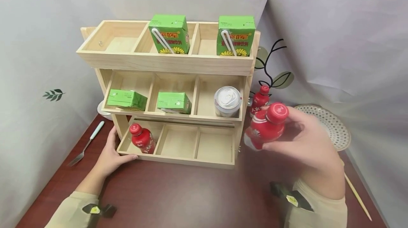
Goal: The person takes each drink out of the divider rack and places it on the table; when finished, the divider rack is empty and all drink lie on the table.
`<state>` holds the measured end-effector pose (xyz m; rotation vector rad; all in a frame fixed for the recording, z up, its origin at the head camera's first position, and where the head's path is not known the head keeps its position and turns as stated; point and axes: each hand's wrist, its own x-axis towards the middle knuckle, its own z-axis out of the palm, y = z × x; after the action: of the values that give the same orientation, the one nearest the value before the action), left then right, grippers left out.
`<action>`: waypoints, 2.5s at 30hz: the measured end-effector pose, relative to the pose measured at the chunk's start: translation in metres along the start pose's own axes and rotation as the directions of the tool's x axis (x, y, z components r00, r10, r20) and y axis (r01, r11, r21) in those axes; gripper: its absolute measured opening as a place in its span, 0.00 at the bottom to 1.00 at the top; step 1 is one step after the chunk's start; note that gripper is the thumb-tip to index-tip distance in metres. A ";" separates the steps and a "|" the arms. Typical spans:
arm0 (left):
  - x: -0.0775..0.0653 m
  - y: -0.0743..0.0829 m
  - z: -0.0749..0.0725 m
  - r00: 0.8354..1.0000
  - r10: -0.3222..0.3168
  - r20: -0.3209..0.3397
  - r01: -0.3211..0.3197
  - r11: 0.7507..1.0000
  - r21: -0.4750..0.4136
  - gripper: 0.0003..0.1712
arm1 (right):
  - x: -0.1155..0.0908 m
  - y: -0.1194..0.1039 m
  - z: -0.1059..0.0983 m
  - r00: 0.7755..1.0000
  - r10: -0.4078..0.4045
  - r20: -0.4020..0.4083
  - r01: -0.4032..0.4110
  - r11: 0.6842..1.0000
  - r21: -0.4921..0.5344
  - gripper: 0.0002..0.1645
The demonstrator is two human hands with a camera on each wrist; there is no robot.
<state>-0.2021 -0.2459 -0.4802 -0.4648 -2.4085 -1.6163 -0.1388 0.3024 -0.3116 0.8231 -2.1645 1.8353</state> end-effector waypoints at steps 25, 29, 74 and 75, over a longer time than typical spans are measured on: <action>0.003 0.003 -0.002 1.000 -0.012 0.010 0.012 1.000 -0.020 0.74 | 0.026 0.105 -0.047 0.697 0.376 -0.610 -0.529 0.845 -0.083 0.44; 0.002 0.004 -0.001 1.000 -0.020 0.012 0.020 1.000 -0.010 0.74 | 0.025 0.122 -0.050 0.661 0.396 -0.637 -0.612 0.776 -0.153 0.45; 0.004 0.002 0.002 0.999 -0.018 0.026 0.018 1.000 -0.024 0.75 | 0.005 0.189 -0.045 0.688 0.284 -0.668 -0.645 0.661 -0.384 0.47; 0.004 0.002 0.002 1.000 -0.016 0.024 0.017 1.000 -0.023 0.75 | 0.006 0.190 -0.044 0.696 0.279 -0.662 -0.637 0.665 -0.390 0.46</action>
<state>-0.2047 -0.2432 -0.4781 -0.4721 -2.4200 -1.6560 -0.2513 0.3581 -0.4603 -0.4416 -2.4200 1.1434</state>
